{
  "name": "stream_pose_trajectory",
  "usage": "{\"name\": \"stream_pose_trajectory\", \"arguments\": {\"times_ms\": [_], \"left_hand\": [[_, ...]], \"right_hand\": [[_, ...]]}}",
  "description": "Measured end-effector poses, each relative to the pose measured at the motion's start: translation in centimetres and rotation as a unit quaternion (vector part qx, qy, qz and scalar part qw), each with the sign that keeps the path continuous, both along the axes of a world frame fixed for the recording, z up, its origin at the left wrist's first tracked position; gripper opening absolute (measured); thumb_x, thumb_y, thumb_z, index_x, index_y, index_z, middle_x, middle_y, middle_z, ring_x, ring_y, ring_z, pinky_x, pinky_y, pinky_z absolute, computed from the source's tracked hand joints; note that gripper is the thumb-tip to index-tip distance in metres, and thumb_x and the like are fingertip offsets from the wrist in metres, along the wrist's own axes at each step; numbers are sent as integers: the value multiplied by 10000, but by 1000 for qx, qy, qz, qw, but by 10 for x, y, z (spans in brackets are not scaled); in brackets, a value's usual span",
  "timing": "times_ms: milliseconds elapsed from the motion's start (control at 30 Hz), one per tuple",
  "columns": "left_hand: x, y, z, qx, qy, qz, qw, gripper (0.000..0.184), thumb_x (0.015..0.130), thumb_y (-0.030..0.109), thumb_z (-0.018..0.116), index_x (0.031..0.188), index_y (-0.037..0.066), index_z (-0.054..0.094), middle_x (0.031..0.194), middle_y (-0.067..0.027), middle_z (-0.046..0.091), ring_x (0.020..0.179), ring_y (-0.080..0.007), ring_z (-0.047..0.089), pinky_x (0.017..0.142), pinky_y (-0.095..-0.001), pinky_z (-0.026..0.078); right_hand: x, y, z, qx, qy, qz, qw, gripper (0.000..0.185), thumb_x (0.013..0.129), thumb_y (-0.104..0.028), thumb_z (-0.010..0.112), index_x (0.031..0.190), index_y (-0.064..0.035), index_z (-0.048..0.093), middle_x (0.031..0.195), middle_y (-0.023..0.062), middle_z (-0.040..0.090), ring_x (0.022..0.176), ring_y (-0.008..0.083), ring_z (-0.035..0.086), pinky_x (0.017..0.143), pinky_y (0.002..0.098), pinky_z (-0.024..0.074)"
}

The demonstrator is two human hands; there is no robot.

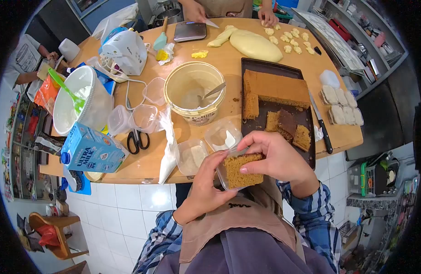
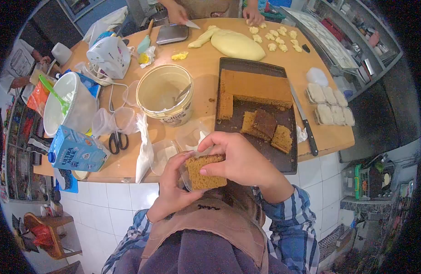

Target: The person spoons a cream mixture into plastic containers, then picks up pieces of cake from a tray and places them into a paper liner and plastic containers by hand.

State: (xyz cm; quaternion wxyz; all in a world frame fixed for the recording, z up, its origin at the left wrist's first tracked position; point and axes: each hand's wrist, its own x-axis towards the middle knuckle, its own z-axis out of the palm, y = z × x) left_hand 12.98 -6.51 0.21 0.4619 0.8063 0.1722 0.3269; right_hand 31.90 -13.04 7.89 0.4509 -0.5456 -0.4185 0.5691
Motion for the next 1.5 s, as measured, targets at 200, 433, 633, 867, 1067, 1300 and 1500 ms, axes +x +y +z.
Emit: {"name": "stream_pose_trajectory", "arguments": {"times_ms": [200, 433, 633, 867, 1067, 1300, 1500], "left_hand": [[2, -2, -1, -11, -25, 11, 1000, 776, 589, 60, 790, 1267, 4, 418, 1244, -203, 476, 1154, -343, 491, 970, -387, 411], [1, -3, 1, 12, 2, 2, 1000, 783, 577, 36, 773, 1262, -3, 397, 1249, -188, 435, 1185, -301, 465, 1001, -386, 391], [0, -1, 0, 47, 3, 12, 999, 779, 560, 56, 775, 1249, 8, 415, 1224, -188, 476, 1175, -319, 477, 989, -393, 400], [1, 1, 4, 31, -8, 45, 998, 729, 545, 37, 774, 1204, -4, 465, 1221, -202, 505, 1141, -357, 504, 955, -398, 426], [0, 1, -4, 11, -26, 56, 998, 740, 542, 56, 785, 1208, 12, 465, 1218, -193, 511, 1127, -346, 517, 949, -390, 429], [-2, 4, -4, 18, -23, 33, 999, 737, 560, 53, 771, 1218, 21, 441, 1211, -178, 481, 1155, -297, 487, 976, -387, 399], [-2, 4, -4, 36, -18, 38, 998, 738, 557, 60, 777, 1213, 20, 441, 1215, -182, 478, 1158, -302, 485, 978, -390, 399]], "right_hand": [[-3, 1, -7, 24, -50, 14, 998, 360, 720, 18, 696, 1041, 14, 532, 894, 133, 667, 825, 137, 621, 699, 271, 490], [-8, 6, -6, 35, -117, 29, 992, 372, 701, -37, 698, 1036, 17, 544, 836, 197, 672, 804, 232, 667, 694, 327, 492], [-12, 7, -12, 81, -166, 17, 983, 421, 705, -57, 697, 1087, 9, 530, 891, 217, 663, 885, 294, 661, 729, 354, 495], [-15, 2, -12, 69, -137, -7, 988, 523, 723, -77, 703, 1184, 3, 471, 986, 169, 636, 860, 232, 639, 734, 332, 496], [-12, -1, -11, 66, -26, 5, 997, 557, 765, 26, 619, 1274, -13, 397, 1077, 137, 576, 874, 155, 603, 717, 277, 493], [-2, 0, 2, 32, 5, 53, 998, 604, 728, 146, 424, 1306, -15, 359, 1146, 155, 549, 787, 122, 593, 639, 248, 469], [-3, 0, -9, 88, -124, 34, 988, 589, 723, 123, 397, 1291, -32, 394, 1046, 163, 622, 620, 109, 567, 569, 253, 438]]}}
